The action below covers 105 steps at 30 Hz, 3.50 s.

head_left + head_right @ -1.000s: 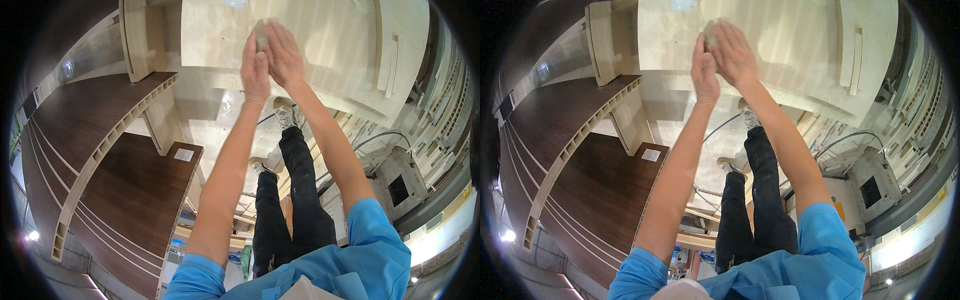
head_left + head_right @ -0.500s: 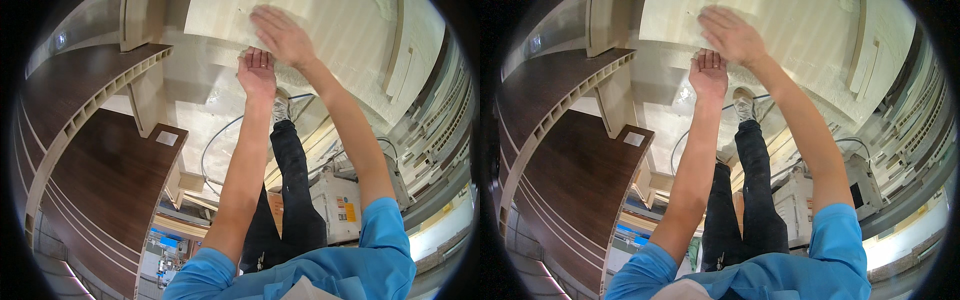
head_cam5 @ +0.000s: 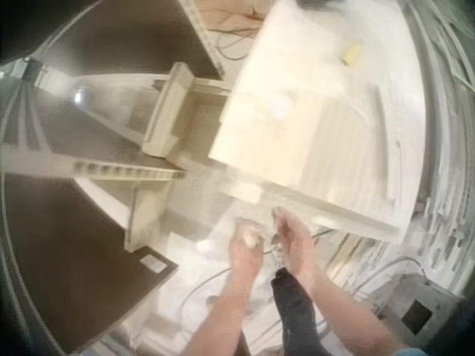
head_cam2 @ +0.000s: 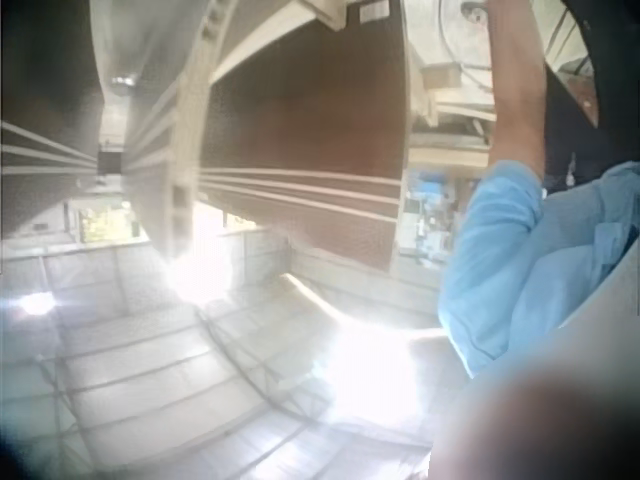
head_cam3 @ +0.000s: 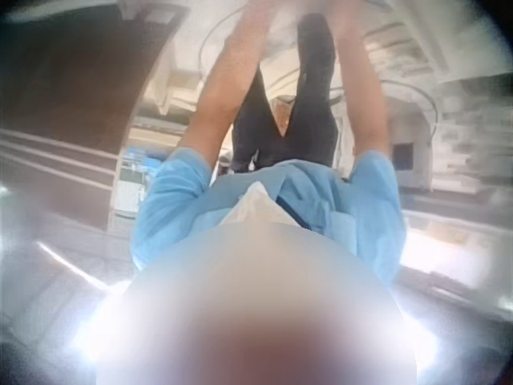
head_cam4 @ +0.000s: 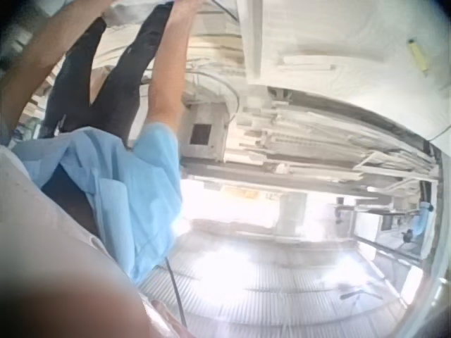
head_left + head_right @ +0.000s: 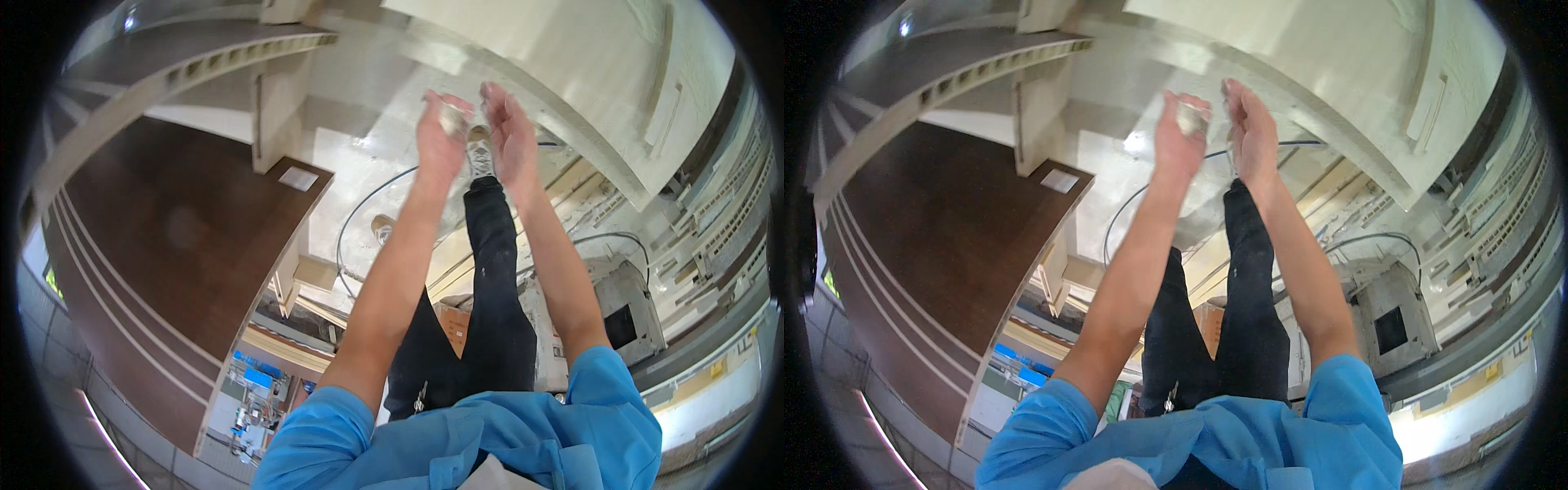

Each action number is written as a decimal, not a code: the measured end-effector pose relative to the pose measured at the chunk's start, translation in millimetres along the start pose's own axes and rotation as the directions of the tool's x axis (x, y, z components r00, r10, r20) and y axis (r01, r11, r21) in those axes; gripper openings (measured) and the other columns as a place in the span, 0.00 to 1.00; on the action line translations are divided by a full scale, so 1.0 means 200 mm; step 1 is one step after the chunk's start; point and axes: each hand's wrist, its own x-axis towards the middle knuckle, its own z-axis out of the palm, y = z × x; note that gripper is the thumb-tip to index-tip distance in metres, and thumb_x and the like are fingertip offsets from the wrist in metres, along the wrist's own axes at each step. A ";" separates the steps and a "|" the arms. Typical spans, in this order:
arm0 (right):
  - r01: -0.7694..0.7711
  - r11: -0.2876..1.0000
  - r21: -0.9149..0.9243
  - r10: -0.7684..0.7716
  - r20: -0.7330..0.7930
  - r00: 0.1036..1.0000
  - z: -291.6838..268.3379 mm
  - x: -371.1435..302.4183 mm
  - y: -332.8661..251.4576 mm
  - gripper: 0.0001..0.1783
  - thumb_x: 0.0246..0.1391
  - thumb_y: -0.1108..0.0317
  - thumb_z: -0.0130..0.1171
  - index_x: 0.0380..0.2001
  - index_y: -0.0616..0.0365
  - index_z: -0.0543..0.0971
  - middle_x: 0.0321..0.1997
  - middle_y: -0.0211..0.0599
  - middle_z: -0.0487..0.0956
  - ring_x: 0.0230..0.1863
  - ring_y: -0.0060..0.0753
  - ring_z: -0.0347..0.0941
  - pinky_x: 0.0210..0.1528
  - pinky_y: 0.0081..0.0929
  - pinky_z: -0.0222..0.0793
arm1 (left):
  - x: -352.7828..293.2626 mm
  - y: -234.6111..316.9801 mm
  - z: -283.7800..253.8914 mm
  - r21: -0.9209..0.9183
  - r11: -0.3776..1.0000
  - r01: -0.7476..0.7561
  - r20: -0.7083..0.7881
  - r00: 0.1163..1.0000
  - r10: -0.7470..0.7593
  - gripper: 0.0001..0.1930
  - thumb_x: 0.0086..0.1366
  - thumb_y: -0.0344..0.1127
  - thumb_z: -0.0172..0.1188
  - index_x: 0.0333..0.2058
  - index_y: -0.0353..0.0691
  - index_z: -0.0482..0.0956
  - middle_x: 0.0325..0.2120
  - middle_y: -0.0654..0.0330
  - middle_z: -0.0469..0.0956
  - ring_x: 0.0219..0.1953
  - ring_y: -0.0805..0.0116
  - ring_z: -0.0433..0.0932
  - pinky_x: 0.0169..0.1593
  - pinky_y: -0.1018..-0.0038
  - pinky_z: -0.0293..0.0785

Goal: The person kneels and stands while assembling a curved wooden furniture piece. They apply glue to the edges of the frame and attach thin wooden strips, then place a large panel on top and continue gluing joints.

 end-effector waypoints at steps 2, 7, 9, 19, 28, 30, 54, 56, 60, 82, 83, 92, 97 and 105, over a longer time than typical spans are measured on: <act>-0.133 0.967 0.216 0.113 0.103 0.988 0.12 -0.21 0.15 0.29 0.78 0.55 0.39 0.66 0.69 0.69 0.69 0.48 0.72 0.71 0.43 0.66 0.77 0.39 0.55 | -0.32 0.00 -0.04 0.394 0.867 -0.303 0.073 0.951 0.300 0.19 0.78 0.47 0.54 0.44 0.33 0.81 0.42 0.54 0.82 0.52 0.62 0.79 0.62 0.61 0.71; -0.136 0.885 0.444 0.042 0.215 0.976 0.41 -0.89 0.54 0.31 0.77 0.52 0.39 0.70 0.65 0.64 0.73 0.46 0.68 0.70 0.40 0.67 0.76 0.41 0.56 | -1.11 0.30 -0.20 0.759 -0.090 -0.645 0.529 0.529 0.664 0.16 0.71 0.39 0.61 0.51 0.35 0.82 0.47 0.53 0.83 0.55 0.58 0.79 0.63 0.59 0.70; -0.405 0.644 0.649 -0.031 0.551 0.834 0.47 -1.12 0.65 0.30 0.77 0.53 0.40 0.70 0.65 0.64 0.73 0.45 0.68 0.71 0.39 0.66 0.76 0.42 0.57 | -1.39 0.49 -0.31 0.683 -0.293 -0.669 0.666 0.405 0.626 0.17 0.69 0.38 0.63 0.51 0.35 0.82 0.47 0.52 0.83 0.55 0.57 0.80 0.62 0.61 0.71; -0.455 0.384 0.804 0.076 0.463 0.883 1.28 -2.03 1.25 0.24 0.71 0.52 0.56 0.50 0.67 0.74 0.50 0.48 0.78 0.59 0.48 0.73 0.68 0.40 0.71 | -2.94 1.57 -0.88 0.425 -0.418 -0.803 0.902 0.418 0.113 0.17 0.56 0.27 0.69 0.46 0.38 0.85 0.44 0.53 0.86 0.40 0.54 0.86 0.43 0.65 0.83; -0.104 0.552 0.827 -0.073 0.172 0.982 1.74 -2.29 1.28 0.32 0.75 0.43 0.44 0.53 0.69 0.73 0.58 0.52 0.75 0.68 0.49 0.68 0.75 0.45 0.61 | -3.06 2.69 -0.56 0.564 -0.552 -0.614 0.819 0.332 0.468 0.15 0.78 0.36 0.56 0.53 0.32 0.82 0.41 0.55 0.85 0.42 0.69 0.83 0.50 0.72 0.80; -0.020 0.621 0.783 -0.103 0.107 0.989 1.78 -2.31 1.29 0.34 0.76 0.44 0.42 0.54 0.71 0.73 0.59 0.54 0.75 0.68 0.49 0.69 0.75 0.45 0.61 | -2.95 2.78 -0.58 0.677 -0.482 -0.556 0.736 0.490 0.468 0.17 0.78 0.40 0.56 0.54 0.33 0.82 0.42 0.56 0.85 0.43 0.71 0.83 0.51 0.74 0.78; 0.735 0.675 -0.063 -0.737 -0.116 0.666 2.16 -2.65 1.25 0.34 0.77 0.46 0.39 0.57 0.66 0.80 0.60 0.49 0.81 0.56 0.39 0.78 0.60 0.30 0.70 | -2.83 2.84 -0.65 0.697 -0.490 -0.524 0.688 0.681 0.250 0.36 0.78 0.63 0.42 0.49 0.31 0.85 0.36 0.53 0.86 0.37 0.67 0.83 0.44 0.73 0.75; 0.679 0.734 0.008 -0.677 -0.068 0.733 2.17 -2.71 1.21 0.34 0.77 0.45 0.38 0.57 0.66 0.80 0.61 0.51 0.81 0.57 0.42 0.78 0.60 0.32 0.70 | -2.82 2.84 -0.66 0.693 -0.495 -0.523 0.689 0.681 0.245 0.36 0.79 0.63 0.41 0.49 0.31 0.84 0.36 0.54 0.86 0.37 0.70 0.83 0.43 0.76 0.75; 0.602 0.795 0.070 -0.604 0.007 0.797 2.19 -2.83 1.11 0.35 0.77 0.43 0.36 0.58 0.64 0.80 0.63 0.52 0.79 0.62 0.50 0.76 0.64 0.38 0.68 | -2.82 2.86 -0.66 0.698 -0.505 -0.508 0.683 0.684 0.255 0.37 0.78 0.63 0.42 0.49 0.31 0.84 0.36 0.52 0.86 0.37 0.68 0.84 0.44 0.75 0.76; 0.066 0.445 0.893 -0.236 0.046 0.971 2.26 -2.90 0.94 0.26 0.70 0.47 0.57 0.39 0.64 0.82 0.39 0.42 0.85 0.37 0.31 0.79 0.44 0.29 0.77 | -2.79 2.89 -0.67 0.725 -0.452 -0.520 0.669 0.689 0.279 0.36 0.78 0.62 0.46 0.49 0.27 0.84 0.37 0.49 0.86 0.37 0.64 0.85 0.45 0.72 0.77; -0.102 0.310 0.945 -0.189 0.166 0.968 2.19 -2.84 0.96 0.25 0.69 0.46 0.58 0.36 0.62 0.82 0.38 0.42 0.85 0.36 0.31 0.79 0.43 0.28 0.77 | -2.79 2.89 -0.67 0.719 -0.458 -0.523 0.674 0.686 0.275 0.36 0.78 0.62 0.46 0.48 0.27 0.84 0.37 0.49 0.86 0.37 0.64 0.85 0.44 0.73 0.77; 0.234 0.482 0.844 -0.324 -0.076 0.943 1.81 -2.37 1.27 0.32 0.76 0.47 0.47 0.48 0.73 0.79 0.51 0.54 0.82 0.56 0.42 0.79 0.60 0.34 0.74 | -2.80 2.88 -0.67 0.704 -0.478 -0.525 0.689 0.670 0.277 0.36 0.77 0.62 0.46 0.47 0.29 0.85 0.36 0.51 0.86 0.36 0.65 0.85 0.44 0.73 0.77; 0.458 0.695 0.554 -0.462 -0.145 0.875 1.93 -2.35 1.35 0.35 0.77 0.46 0.40 0.55 0.72 0.79 0.58 0.50 0.81 0.63 0.40 0.75 0.69 0.34 0.64 | -2.82 2.85 -0.66 0.712 -0.482 -0.511 0.681 0.668 0.298 0.36 0.78 0.62 0.45 0.46 0.29 0.85 0.35 0.51 0.86 0.36 0.66 0.85 0.43 0.73 0.77; 0.633 0.770 0.081 -0.633 -0.031 0.774 1.94 -2.37 1.39 0.35 0.77 0.44 0.37 0.62 0.66 0.76 0.65 0.42 0.79 0.66 0.36 0.72 0.70 0.30 0.61 | -2.83 2.85 -0.65 0.715 -0.467 -0.520 0.679 0.677 0.285 0.36 0.78 0.63 0.45 0.46 0.28 0.85 0.35 0.51 0.86 0.36 0.66 0.84 0.44 0.73 0.77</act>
